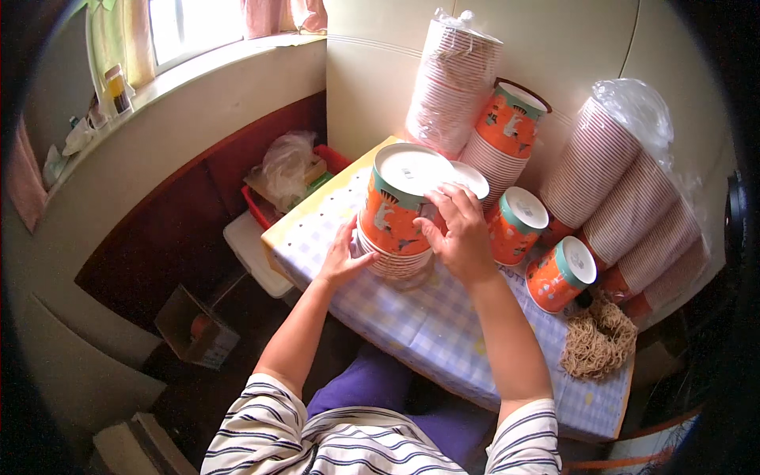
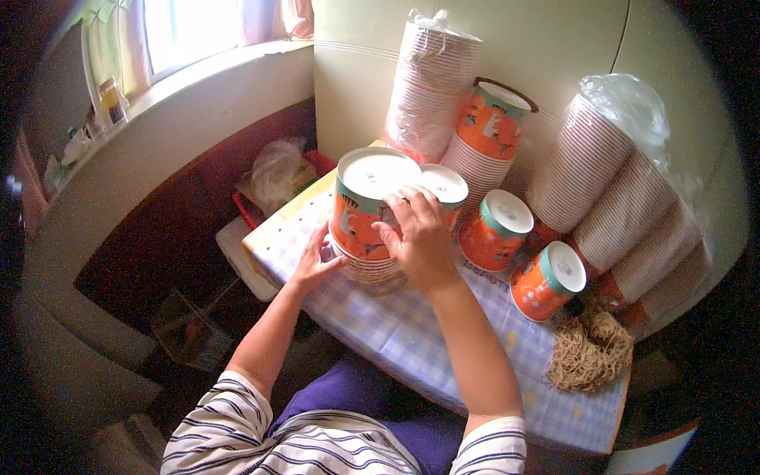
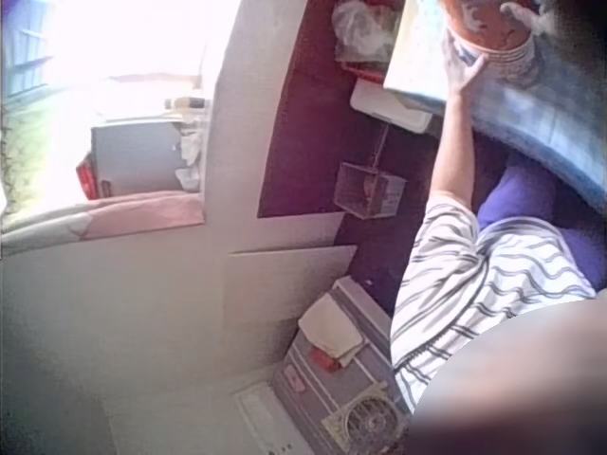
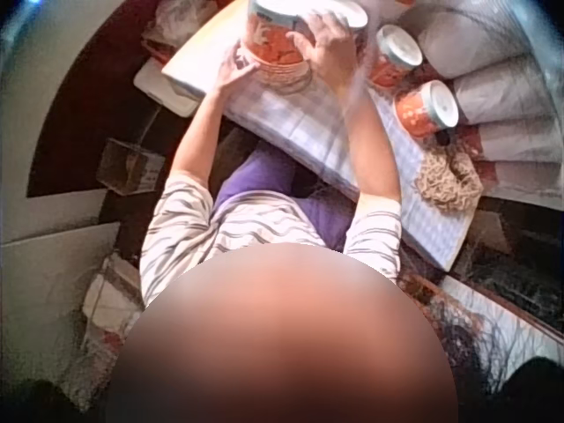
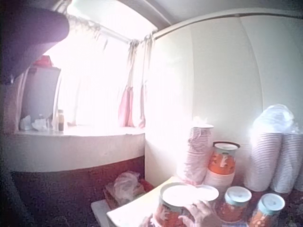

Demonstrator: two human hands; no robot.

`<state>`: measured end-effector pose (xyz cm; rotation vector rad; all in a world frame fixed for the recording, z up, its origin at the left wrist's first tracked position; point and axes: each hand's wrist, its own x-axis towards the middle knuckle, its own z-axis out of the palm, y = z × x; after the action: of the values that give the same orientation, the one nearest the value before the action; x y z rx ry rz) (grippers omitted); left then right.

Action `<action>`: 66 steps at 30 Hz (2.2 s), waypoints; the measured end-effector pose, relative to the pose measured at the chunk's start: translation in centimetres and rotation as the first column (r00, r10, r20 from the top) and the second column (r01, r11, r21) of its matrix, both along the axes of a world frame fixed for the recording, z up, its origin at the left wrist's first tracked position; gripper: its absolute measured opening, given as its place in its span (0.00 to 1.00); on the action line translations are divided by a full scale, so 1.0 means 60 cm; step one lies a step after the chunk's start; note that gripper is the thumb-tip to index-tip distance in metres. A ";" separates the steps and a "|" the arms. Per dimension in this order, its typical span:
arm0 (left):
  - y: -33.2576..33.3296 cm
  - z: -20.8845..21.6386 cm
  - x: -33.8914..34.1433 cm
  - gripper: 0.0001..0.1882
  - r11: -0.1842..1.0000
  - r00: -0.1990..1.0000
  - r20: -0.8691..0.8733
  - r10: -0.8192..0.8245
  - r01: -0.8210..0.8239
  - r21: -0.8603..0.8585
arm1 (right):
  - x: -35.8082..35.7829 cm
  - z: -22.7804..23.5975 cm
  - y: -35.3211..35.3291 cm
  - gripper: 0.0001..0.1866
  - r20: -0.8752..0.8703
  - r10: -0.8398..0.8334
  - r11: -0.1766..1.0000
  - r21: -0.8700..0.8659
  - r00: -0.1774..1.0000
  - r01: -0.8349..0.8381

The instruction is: Threading and tying decorative strings onto paper containers.

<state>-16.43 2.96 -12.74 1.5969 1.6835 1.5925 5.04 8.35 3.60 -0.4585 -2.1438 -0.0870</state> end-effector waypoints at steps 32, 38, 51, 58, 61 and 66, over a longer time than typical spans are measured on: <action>-0.002 0.005 0.005 0.51 1.000 1.000 0.027 -0.003 0.002 0.024 | -0.044 0.011 0.015 0.05 -0.106 0.003 0.990 -0.139 0.994 -0.018; -0.004 0.009 0.007 0.50 1.000 1.000 0.024 -0.003 0.003 0.018 | -0.042 0.010 0.012 0.04 -0.091 -0.001 0.991 -0.136 0.996 -0.012; -0.002 0.005 0.006 0.51 0.998 0.996 0.068 -0.054 0.051 0.047 | -0.031 -0.002 0.010 0.08 -0.159 0.035 0.998 -0.037 0.987 -0.042; 0.001 -0.006 -0.002 0.47 0.996 0.990 0.130 -0.054 0.045 0.073 | 0.033 -0.045 -0.013 0.10 -0.196 -0.079 0.994 -0.085 0.978 0.063; 0.003 -0.008 -0.002 0.46 0.998 0.990 0.134 -0.042 0.034 0.059 | 0.070 -0.086 -0.020 0.11 -0.196 -0.107 0.983 -0.170 0.975 0.074; 0.004 -0.012 0.001 0.43 0.997 0.980 0.199 -0.012 -0.004 0.082 | 0.129 -0.184 -0.022 0.10 -0.109 -0.170 0.937 -0.327 0.979 0.126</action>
<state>-16.37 3.23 -13.43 1.4221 1.5275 1.7763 12.77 7.00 -7.47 -0.7921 -1.9914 0.2048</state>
